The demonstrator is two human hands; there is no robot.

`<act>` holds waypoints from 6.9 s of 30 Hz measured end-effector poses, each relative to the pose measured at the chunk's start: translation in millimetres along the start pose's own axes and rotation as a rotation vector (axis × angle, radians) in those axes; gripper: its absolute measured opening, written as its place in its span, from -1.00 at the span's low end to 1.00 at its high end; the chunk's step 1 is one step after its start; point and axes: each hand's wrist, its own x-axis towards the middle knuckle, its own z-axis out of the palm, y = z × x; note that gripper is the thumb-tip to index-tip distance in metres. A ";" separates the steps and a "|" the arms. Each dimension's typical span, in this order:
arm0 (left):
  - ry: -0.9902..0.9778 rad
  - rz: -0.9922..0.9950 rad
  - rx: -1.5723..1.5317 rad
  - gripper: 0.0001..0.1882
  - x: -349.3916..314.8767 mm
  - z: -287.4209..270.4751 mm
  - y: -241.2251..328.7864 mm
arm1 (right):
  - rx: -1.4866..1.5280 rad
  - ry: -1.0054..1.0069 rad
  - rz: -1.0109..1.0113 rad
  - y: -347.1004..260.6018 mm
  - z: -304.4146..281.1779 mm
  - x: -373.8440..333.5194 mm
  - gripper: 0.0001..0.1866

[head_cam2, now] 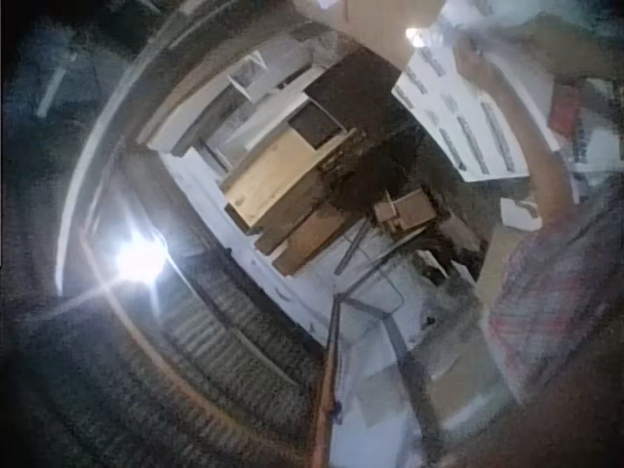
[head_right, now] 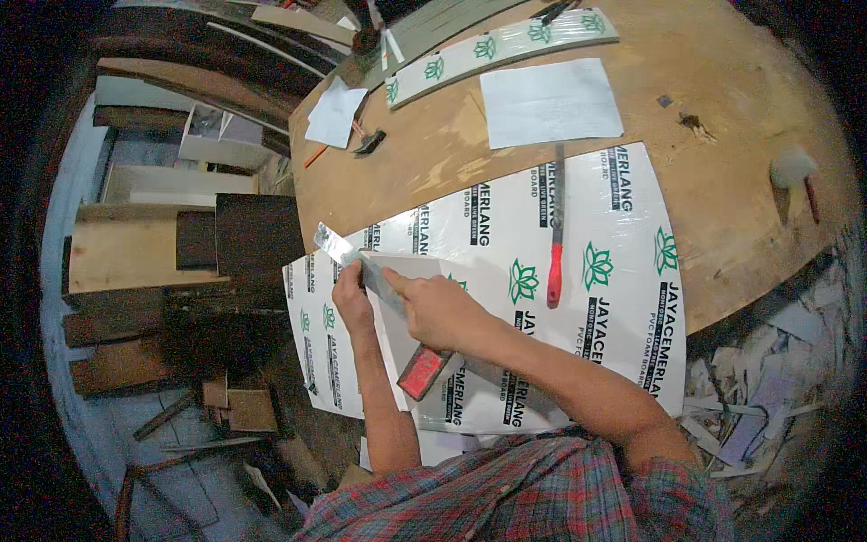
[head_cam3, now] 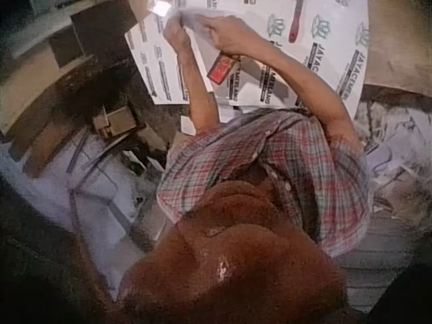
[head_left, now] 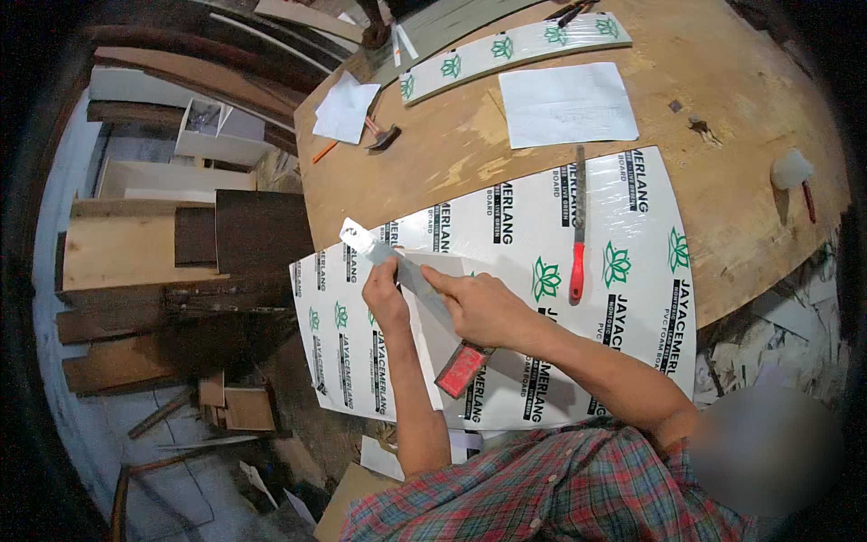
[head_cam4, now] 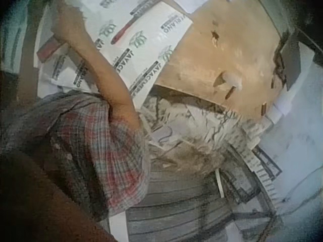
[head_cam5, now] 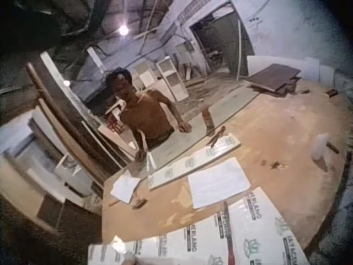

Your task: The person applies glue from a bottle to the edge of a wood panel, wipes it with their hand, and then uses a utility knife and a metal ruler to cut and trim a larger white board.

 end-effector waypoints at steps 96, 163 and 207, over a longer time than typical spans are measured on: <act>0.073 0.019 -0.254 -0.77 8.1 -9.7 -22.7 | -0.252 0.002 -0.006 -13.7 17.2 8.6 -0.50; -0.204 -0.002 -0.470 -0.74 -0.4 -23.9 -40.0 | -0.399 -0.032 0.031 -16.7 22.3 5.3 -0.47; -0.483 -0.049 -0.054 -0.24 -100.5 -74.3 37.8 | 0.860 0.412 0.582 137.9 -76.6 -119.1 -0.42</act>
